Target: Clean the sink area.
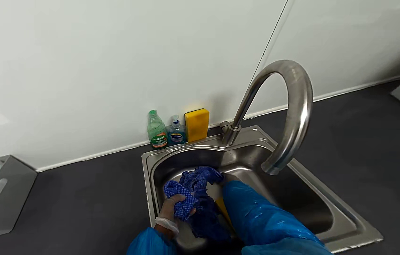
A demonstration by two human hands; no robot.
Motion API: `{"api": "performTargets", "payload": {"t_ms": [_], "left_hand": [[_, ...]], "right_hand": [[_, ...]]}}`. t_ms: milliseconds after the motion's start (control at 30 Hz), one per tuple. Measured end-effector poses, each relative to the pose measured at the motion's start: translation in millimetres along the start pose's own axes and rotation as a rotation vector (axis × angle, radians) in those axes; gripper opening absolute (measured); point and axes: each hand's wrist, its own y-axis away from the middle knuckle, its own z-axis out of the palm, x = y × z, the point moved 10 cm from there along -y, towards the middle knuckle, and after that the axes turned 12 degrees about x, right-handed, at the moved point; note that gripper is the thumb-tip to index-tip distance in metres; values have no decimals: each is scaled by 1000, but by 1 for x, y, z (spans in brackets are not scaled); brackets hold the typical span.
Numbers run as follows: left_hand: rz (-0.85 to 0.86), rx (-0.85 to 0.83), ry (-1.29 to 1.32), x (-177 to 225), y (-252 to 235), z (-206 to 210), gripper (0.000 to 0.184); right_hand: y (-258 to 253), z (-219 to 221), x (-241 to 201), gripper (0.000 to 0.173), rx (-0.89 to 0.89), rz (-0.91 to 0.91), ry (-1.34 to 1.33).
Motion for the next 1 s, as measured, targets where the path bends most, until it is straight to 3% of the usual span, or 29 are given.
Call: {"api": "performTargets", "payload": {"t_ms": [67,167,267,333,433,500,600,633,700,767,833,900,1000], "left_hand": [[-37,34,26,-3,-9,0,19],[-121,14,33,-14,-20,8,31],[-163,6,-52,-26,-19,24,54],[-152,-9,-33,-28,-22,34,59],[-47,-75,-89,-26,-28,39,51],[-35,-162,-196,-32,-24,39,52],[-37,-213,-115,-35,-13,41,32],[-12,-194,-55,-30,-10,42,22],[30,-140,46,-14,-8,40,14],[41,-92,118,0,-13,32,11],[31,-58,161,8,-18,23,11],[38,-86,184,18,-7,24,9],[36,-240,207,21,22,43,8]], "right_hand": [[22,-36,-35,36,16,6,-28],[62,-87,-81,55,71,15,-56],[109,-76,-112,76,30,-59,-77],[140,-58,-126,83,-62,-95,-78],[174,-44,-135,89,-87,-119,-164],[187,-40,-141,97,-111,-171,-86],[202,-38,-148,89,-164,-299,66],[207,-40,-149,83,-145,-357,-6],[213,-47,-145,77,-127,-442,-438],[208,-57,-119,57,-104,-323,-1005],[199,-57,-83,28,-98,53,-1325],[192,-42,-72,40,-211,281,-1292],[201,3,-108,82,-646,273,-1318]]}}
